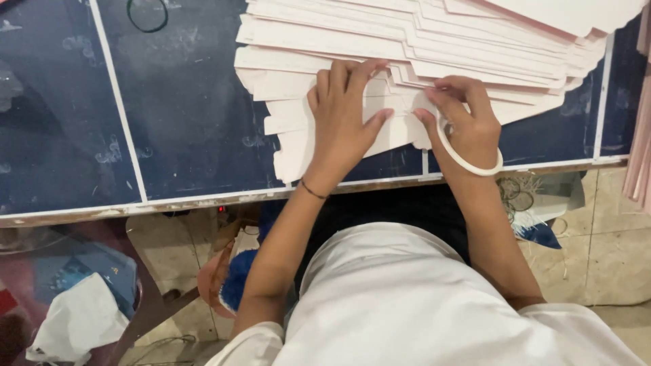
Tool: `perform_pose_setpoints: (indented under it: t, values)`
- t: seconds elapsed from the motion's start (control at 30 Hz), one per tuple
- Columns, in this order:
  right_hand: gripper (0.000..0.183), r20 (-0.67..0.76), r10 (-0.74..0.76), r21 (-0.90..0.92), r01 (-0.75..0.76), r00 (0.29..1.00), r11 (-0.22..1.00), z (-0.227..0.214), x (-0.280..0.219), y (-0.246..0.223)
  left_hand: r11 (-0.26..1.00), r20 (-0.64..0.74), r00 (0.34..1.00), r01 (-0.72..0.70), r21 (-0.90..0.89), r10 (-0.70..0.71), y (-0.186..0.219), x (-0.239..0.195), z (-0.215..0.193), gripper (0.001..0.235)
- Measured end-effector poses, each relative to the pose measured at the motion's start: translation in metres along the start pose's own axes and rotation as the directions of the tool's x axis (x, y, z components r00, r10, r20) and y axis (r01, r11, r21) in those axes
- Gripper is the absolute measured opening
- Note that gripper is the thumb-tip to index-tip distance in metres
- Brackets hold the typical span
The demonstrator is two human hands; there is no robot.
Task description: Applying strips of double-sided tape to the edges of paper folders from a large stack.
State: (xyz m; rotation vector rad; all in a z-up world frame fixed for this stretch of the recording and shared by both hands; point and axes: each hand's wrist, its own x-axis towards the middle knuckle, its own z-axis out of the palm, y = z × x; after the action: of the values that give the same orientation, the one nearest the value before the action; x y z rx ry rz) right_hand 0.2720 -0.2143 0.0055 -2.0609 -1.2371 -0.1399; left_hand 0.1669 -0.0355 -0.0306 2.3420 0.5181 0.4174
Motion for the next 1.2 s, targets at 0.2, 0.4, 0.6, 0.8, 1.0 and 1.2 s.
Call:
perform_pose_setpoints:
  t: [0.2, 0.4, 0.6, 0.8, 1.0, 1.2]
  values:
    - [0.008, -0.002, -0.001, 0.044, 0.001, 1.0, 0.999, 0.001, -0.002, -0.009, 0.99, -0.041, 0.99, 0.134, 0.041, -0.132, 0.013, 0.008, 0.009, 0.073]
    - [0.006, -0.125, -0.02, 0.084, 0.031, 0.992, 0.996, -0.006, -0.013, -0.045, 0.985, -0.051, 0.985, 0.167, 0.033, -0.165, 0.014, 0.011, 0.01, 0.074]
    - [0.005, 0.094, 0.14, 0.277, -0.161, 0.986, 0.947, 0.014, -0.015, -0.058, 0.738, 0.097, 0.995, 0.07, -0.671, -0.006, -0.022, -0.007, -0.05, 0.048]
    - [0.009, 0.249, 0.035, 0.455, -0.149, 0.968, 0.878, 0.075, -0.013, -0.09, 0.923, -0.045, 0.949, 0.292, -0.249, -0.312, -0.037, -0.076, -0.117, 0.058]
    - [0.011, 0.255, -0.012, 0.393, -0.092, 0.967, 0.915, 0.101, -0.001, -0.112, 0.89, -0.042, 0.921, 0.362, -0.278, -0.388, -0.046, -0.123, -0.12, 0.049]
    - [0.01, 0.254, -0.145, 0.293, 0.067, 0.956, 0.954, 0.11, -0.008, -0.1, 0.895, -0.085, 0.924, 0.333, -0.296, -0.372, -0.043, -0.124, -0.11, 0.061]
